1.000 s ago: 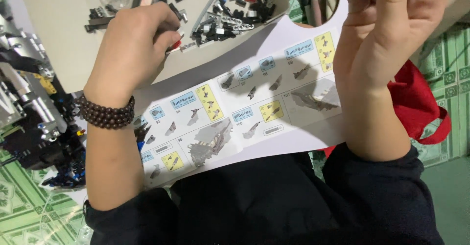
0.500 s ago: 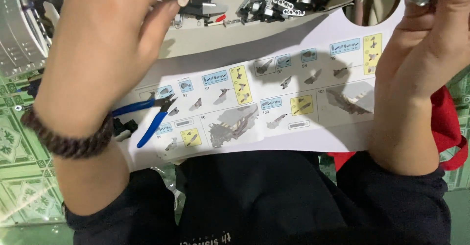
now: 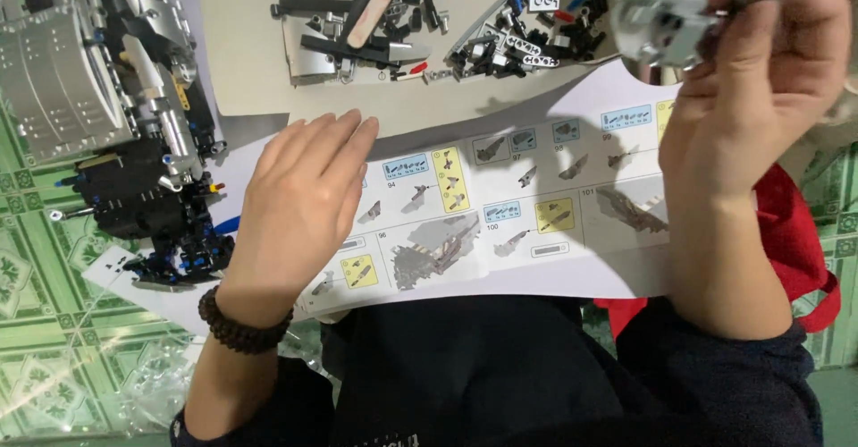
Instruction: Assembling a model car by connecting small plastic components while following a manual.
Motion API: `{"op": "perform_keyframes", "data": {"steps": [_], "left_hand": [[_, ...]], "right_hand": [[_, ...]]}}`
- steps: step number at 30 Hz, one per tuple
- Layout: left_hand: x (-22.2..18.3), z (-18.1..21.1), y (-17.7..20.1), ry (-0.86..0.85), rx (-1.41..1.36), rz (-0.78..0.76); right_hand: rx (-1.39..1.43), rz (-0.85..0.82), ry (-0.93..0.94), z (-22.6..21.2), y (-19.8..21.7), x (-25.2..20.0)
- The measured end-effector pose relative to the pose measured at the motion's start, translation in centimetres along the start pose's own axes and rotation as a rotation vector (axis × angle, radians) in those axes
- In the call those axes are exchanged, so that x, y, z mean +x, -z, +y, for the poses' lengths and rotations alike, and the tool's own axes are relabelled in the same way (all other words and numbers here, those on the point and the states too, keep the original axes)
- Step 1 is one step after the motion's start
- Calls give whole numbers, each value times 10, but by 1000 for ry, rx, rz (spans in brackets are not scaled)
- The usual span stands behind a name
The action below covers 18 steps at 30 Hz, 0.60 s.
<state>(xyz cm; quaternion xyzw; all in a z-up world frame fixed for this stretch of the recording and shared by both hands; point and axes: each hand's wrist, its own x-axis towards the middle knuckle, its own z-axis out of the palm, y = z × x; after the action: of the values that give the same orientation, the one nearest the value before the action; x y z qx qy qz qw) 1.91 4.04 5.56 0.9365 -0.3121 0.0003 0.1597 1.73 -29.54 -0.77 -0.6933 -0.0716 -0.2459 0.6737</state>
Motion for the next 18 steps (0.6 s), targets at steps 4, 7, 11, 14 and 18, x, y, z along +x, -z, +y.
{"op": "perform_keyframes", "data": {"steps": [4,7,11,14,18], "left_hand": [[-4,2,-9,37,88,10],[-10,20,-26,-74,109,124],[-20,49,-61,-165,-110,-9],[-26,55,-78,-178,-98,-186],[-30,52,-78,-164,-141,-123]], "right_hand": [[57,-33,-25,-2,-11,-1],[109,0,-90,-5,-16,-2],[59,-18,-93,-3,-14,-1],[81,-103,-75,-1,-14,-1],[61,-93,-146,-7,-22,-2]]}}
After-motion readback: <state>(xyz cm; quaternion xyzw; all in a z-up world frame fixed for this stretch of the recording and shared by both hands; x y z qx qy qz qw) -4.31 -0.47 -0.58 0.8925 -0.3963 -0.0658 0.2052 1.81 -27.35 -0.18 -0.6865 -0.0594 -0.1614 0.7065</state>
